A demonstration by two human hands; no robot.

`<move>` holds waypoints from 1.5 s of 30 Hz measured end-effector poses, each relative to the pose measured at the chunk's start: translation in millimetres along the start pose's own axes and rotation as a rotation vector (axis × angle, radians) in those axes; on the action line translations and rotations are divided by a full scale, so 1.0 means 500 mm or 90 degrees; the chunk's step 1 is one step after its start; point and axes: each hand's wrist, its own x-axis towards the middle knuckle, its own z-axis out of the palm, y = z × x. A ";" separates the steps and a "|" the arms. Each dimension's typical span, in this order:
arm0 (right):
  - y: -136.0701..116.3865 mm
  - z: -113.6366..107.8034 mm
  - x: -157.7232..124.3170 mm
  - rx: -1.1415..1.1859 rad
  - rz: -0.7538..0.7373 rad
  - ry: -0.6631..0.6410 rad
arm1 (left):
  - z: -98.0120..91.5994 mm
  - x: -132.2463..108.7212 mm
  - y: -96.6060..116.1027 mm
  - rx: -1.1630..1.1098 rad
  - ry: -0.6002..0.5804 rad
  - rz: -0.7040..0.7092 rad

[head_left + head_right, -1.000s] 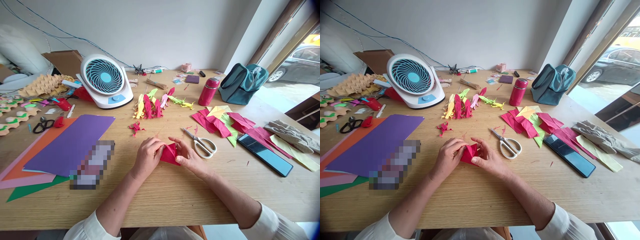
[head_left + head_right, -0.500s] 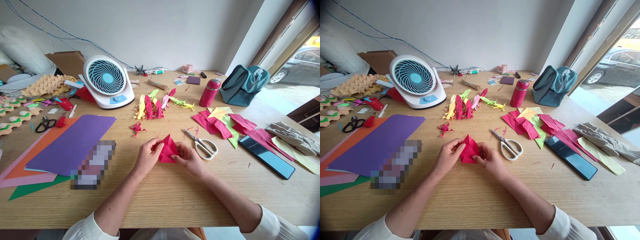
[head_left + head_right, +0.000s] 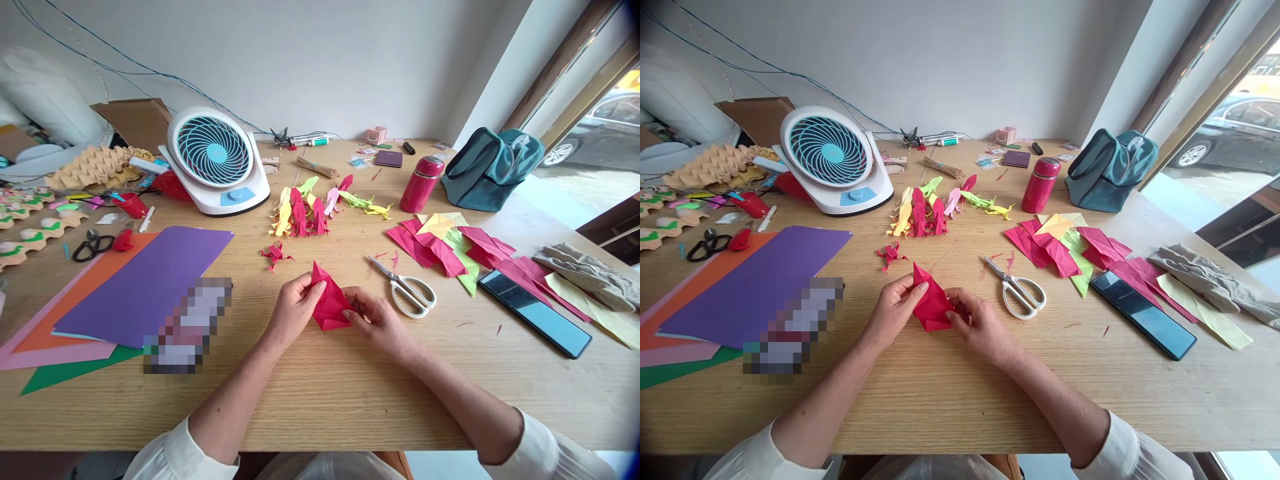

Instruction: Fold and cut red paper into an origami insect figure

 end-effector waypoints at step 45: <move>-0.031 0.003 -0.038 -0.160 -0.228 0.050 | -0.013 -0.015 0.048 -0.124 -0.050 -0.042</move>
